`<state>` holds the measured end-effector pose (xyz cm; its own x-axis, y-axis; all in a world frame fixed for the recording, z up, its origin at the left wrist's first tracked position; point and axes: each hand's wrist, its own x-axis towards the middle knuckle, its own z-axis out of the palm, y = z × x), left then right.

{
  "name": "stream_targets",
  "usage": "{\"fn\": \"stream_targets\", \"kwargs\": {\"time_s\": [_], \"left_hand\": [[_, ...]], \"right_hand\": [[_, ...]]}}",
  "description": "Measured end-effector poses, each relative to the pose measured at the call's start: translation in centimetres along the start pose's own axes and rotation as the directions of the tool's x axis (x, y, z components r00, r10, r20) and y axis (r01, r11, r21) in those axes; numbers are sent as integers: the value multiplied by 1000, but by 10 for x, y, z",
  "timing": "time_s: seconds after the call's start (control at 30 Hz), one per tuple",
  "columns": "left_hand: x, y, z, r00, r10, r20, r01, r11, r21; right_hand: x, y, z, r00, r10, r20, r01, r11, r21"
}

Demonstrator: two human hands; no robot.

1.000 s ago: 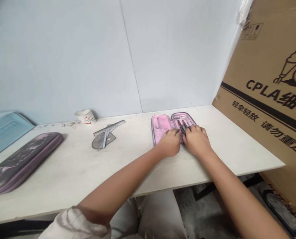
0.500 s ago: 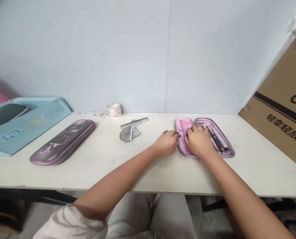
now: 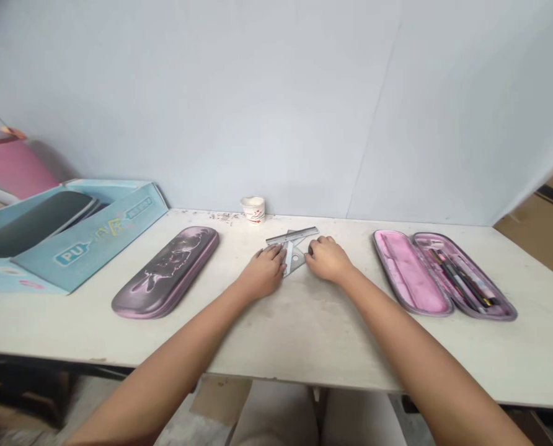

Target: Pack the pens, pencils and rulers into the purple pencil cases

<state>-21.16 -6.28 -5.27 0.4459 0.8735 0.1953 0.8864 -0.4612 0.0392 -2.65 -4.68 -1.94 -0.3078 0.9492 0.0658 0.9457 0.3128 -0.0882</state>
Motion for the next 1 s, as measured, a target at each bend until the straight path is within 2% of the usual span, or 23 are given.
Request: {"fn": "stream_targets", "kwargs": {"time_s": [0.1, 0.23, 0.57, 0.73, 0.83, 1.0], "left_hand": [[-10, -9, 1, 1000, -28, 3, 28, 999, -39], [-14, -9, -1, 999, -54, 1, 53, 993, -105], [-17, -4, -3, 999, -45, -8, 43, 985, -164], [-19, -2, -4, 999, -13, -30, 8, 986, -168], [-20, 0, -6, 998, 34, -49, -41, 987, -155], [-21, 4, -11, 994, 102, -42, -107, 984, -144]], "right_hand": [[13, -15, 8, 999, 22, 23, -21, 999, -28], [24, -25, 14, 999, 32, 30, -30, 997, -66], [54, -27, 18, 999, -13, 46, 18, 994, -111], [60, -31, 24, 999, -7, 38, 11, 994, -113], [58, -28, 28, 999, -15, 29, 19, 993, -119], [54, -5, 32, 998, 65, -26, -69, 978, -195]]}}
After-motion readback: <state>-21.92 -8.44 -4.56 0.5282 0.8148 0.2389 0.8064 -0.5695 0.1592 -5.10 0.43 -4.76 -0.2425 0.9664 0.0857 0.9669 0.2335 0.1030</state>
